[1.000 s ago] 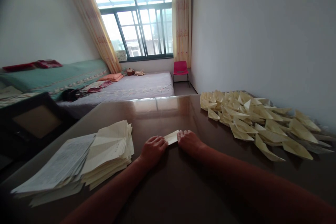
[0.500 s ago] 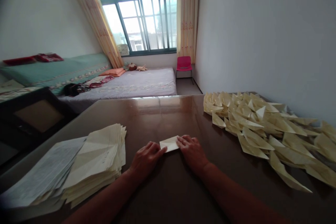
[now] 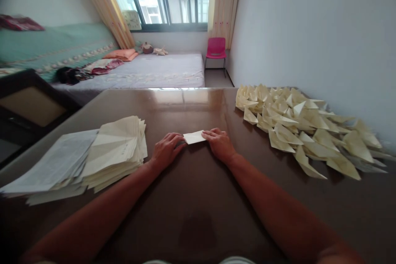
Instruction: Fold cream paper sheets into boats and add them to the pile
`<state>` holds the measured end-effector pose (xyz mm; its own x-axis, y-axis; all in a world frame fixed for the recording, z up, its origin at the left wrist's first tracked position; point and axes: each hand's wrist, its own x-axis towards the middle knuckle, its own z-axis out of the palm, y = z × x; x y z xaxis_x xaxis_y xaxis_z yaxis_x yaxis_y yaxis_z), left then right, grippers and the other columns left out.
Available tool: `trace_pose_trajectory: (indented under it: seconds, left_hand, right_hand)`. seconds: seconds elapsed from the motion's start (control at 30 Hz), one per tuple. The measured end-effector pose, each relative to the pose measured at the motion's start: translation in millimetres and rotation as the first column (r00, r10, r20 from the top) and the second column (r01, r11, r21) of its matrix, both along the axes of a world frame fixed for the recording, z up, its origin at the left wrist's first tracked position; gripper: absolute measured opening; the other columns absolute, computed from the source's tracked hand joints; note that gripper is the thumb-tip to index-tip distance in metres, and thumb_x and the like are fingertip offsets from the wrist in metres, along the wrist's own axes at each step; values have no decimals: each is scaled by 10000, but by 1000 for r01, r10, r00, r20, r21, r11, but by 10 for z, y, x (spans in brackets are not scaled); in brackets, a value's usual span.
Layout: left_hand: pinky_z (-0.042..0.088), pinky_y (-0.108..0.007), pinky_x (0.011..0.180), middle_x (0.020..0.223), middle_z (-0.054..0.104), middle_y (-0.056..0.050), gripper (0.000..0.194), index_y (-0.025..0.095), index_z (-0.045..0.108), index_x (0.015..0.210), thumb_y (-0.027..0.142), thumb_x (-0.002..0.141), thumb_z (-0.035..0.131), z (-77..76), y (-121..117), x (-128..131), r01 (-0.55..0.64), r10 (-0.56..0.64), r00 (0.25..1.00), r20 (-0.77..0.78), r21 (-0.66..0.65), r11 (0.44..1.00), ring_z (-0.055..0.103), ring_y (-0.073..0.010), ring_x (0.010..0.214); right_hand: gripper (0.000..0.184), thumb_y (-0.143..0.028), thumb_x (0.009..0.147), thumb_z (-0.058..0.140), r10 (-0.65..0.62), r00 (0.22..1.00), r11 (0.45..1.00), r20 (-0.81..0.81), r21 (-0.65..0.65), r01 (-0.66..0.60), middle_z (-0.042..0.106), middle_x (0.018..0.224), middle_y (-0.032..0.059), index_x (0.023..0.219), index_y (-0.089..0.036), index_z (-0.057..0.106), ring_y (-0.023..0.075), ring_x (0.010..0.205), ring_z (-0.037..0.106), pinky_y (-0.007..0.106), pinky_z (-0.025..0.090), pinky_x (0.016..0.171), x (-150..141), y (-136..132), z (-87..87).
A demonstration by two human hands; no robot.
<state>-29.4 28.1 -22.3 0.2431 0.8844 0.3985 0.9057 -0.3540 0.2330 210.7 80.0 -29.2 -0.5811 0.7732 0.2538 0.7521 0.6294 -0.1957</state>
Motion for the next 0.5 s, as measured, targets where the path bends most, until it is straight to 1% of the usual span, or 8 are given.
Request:
trace_pose_trajectory:
  seconds: [0.07,0.17,0.23,0.33,0.43,0.5]
  left_hand:
    - [486,-248,739,1067,648,-13,208,269,643,1034,390,912,526,6,-8,5,25,-24,1000,-4,57,998,562,-173,1022]
    - [482,-253,797,1043,651,-20,223,272,675,1019,389,918,515,13,-11,13,107,-104,994,-35,112,988,549,-170,1020]
    - [478,-264,831,1041,654,-22,233,280,689,1019,398,917,516,14,-11,17,163,-158,986,-58,116,980,540,-172,1031]
    - [483,-269,833,1037,661,-23,260,270,687,1038,420,915,514,11,-9,21,210,-204,977,-68,98,973,542,-171,1024]
    - [486,-250,818,1052,664,-18,255,275,663,1096,369,939,486,4,-3,24,261,-255,963,-83,85,961,557,-148,997]
    - [482,-240,807,1074,657,-14,256,284,638,1137,308,957,456,5,-4,25,301,-289,949,-130,90,949,557,-138,996]
  right_hand:
    - [362,-218,945,429,15,1000,1000,5,6,-15,593,1316,23,1262,-262,599,226,1123,503,391,388,879,1,-9,-6]
    - [363,-220,950,418,27,999,1000,19,11,-27,590,1321,26,1262,-254,600,228,1123,498,390,384,886,1,-16,-11]
    - [368,-218,950,410,27,999,1000,23,12,-27,588,1324,35,1265,-244,598,232,1128,492,392,383,883,2,-22,-8]
    - [385,-196,933,412,46,999,999,10,11,-46,585,1327,46,1272,-231,593,231,1143,483,395,374,903,6,-34,10]
    - [435,-154,877,457,92,996,996,-13,2,-92,577,1337,52,1290,-220,575,221,1172,470,397,359,944,7,-42,24]
    - [470,-120,843,465,109,994,994,-32,-8,-109,576,1337,48,1288,-223,576,215,1190,461,397,351,962,3,-36,18]
